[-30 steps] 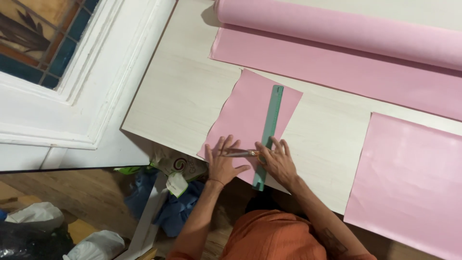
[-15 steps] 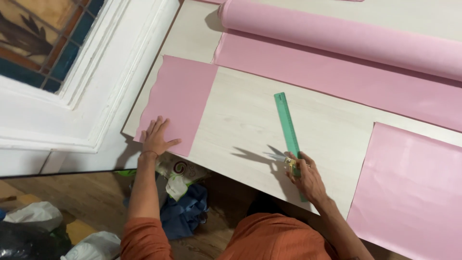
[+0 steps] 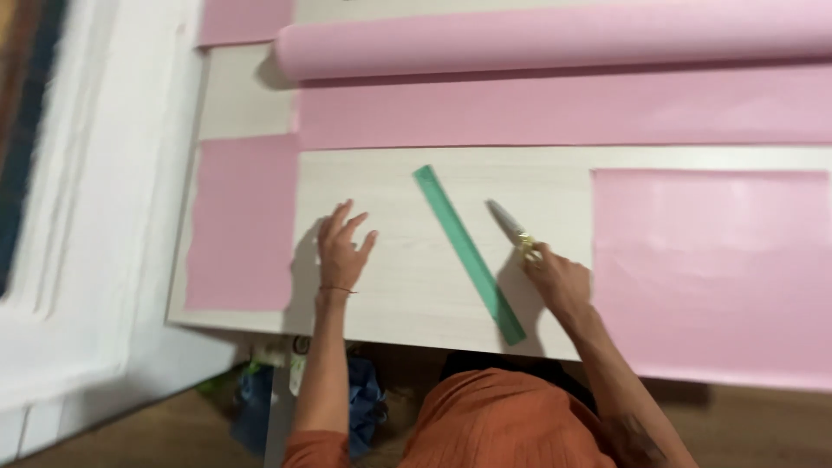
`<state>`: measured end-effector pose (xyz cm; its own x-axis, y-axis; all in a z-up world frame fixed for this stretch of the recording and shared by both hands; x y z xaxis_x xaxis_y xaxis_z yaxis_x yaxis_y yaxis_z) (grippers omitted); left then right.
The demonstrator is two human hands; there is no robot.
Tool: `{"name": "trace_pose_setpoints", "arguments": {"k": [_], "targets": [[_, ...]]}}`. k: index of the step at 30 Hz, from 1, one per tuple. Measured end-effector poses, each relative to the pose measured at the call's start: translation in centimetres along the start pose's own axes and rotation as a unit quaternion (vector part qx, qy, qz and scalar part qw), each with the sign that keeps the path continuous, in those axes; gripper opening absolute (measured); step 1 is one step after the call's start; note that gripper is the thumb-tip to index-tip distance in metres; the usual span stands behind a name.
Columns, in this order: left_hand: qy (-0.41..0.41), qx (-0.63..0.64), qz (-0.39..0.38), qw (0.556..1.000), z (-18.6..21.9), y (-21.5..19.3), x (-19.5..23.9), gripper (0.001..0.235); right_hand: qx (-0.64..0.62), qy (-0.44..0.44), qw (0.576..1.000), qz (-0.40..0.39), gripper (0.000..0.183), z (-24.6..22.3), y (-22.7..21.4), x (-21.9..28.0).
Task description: Measuring, marking, and cutting pieces from a roll of pink material on a cutting table.
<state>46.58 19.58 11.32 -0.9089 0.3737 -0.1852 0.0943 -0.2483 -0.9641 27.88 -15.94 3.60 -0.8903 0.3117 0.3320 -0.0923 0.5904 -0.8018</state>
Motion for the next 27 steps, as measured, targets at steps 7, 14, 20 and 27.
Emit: {"name": "trace_pose_setpoints", "arguments": {"k": [7,14,20,27], "targets": [[0.095,0.228,-0.046,0.968,21.3,5.4,-1.7,0.028,-0.034,-0.110,0.993,0.005,0.039,-2.5,-4.1,2.6],[0.142,0.253,-0.269,0.918,37.7,12.1,7.3,0.048,-0.098,0.057,0.952,0.283,0.039,23.3,-17.7,8.5],[0.075,0.158,-0.234,0.956,43.5,15.2,11.3,0.074,-0.048,0.248,0.931,0.262,0.079,39.9,-23.6,11.7],[-0.169,0.148,-0.140,0.964,45.9,15.3,10.8,0.090,-0.222,0.253,0.935,0.115,0.078,46.2,-21.0,9.1]]}}
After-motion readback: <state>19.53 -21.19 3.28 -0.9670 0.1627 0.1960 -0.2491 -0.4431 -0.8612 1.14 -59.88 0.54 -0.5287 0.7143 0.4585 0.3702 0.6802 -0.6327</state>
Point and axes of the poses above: each hand's wrist, its own x-axis away from the middle knuckle, its own y-axis out of the palm, z = x × y, the point moved 10 cm from there along -x, towards the middle knuckle, and after that the axes turned 11 degrees about -x, right-handed, at the moved point
